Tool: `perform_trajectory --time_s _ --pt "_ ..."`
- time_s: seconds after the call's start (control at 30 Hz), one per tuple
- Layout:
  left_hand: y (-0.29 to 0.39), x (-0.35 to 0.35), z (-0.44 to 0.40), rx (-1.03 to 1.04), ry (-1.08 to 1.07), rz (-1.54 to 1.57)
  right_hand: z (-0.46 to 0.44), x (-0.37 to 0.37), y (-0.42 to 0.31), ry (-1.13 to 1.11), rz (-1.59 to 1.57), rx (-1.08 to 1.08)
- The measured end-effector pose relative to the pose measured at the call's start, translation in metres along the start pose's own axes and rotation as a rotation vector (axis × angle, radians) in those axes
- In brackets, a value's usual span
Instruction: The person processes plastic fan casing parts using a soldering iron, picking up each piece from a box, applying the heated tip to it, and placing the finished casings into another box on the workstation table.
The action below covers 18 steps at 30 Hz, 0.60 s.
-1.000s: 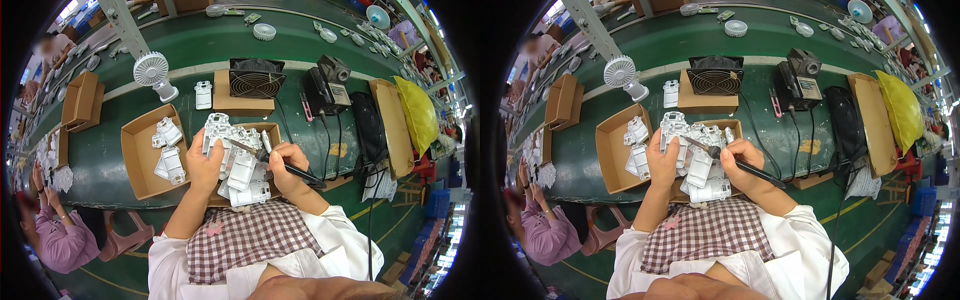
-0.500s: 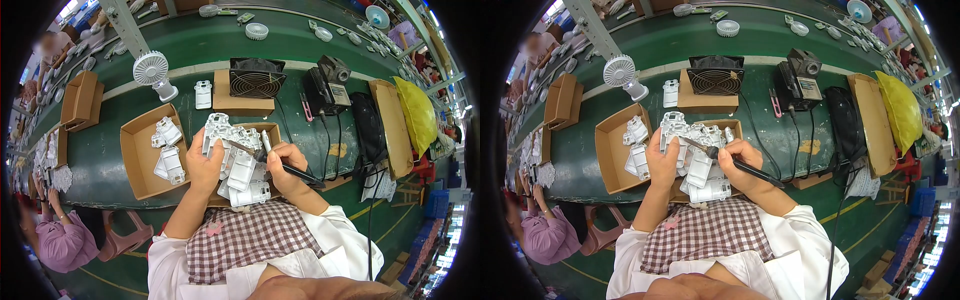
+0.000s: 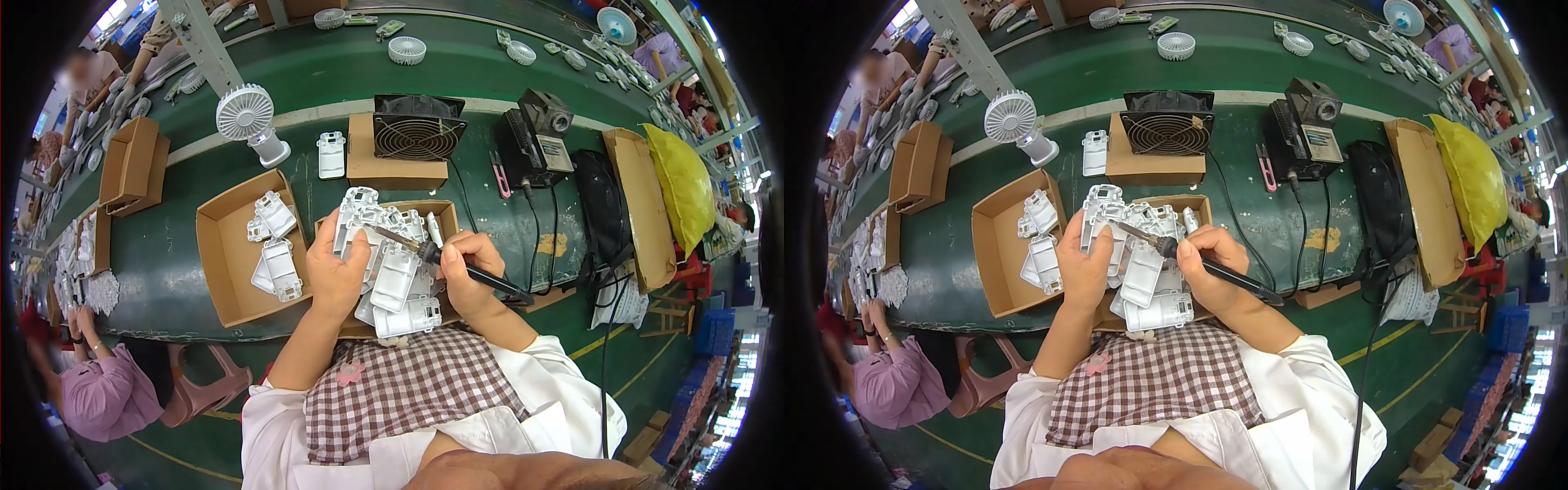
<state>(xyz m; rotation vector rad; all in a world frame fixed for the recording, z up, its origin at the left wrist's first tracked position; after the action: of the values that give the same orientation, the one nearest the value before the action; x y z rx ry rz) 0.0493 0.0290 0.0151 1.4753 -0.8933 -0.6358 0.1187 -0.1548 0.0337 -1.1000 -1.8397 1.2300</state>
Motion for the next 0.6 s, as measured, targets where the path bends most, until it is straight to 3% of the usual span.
perform_trajectory --time_s 0.33,0.6 --pt "0.0046 0.0012 0.0001 0.062 0.009 -0.079 0.0005 0.0003 0.0016 0.000 0.007 0.014" --pt "0.0010 0.0006 0.0013 -0.001 0.018 -0.062 0.0005 0.0007 0.0023 -0.001 0.002 0.011"
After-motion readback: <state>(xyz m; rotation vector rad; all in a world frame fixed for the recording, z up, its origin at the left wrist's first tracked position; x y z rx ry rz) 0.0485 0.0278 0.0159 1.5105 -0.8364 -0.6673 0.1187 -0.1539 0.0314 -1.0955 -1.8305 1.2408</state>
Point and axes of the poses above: each hand's wrist, its own z-axis away from the middle knuckle, its own x-axis out of the palm, y = z × x, the point moved 7 cm from there along -z, towards the middle knuckle, and after that the axes turned 4 degrees about x, right-handed, at the moved point
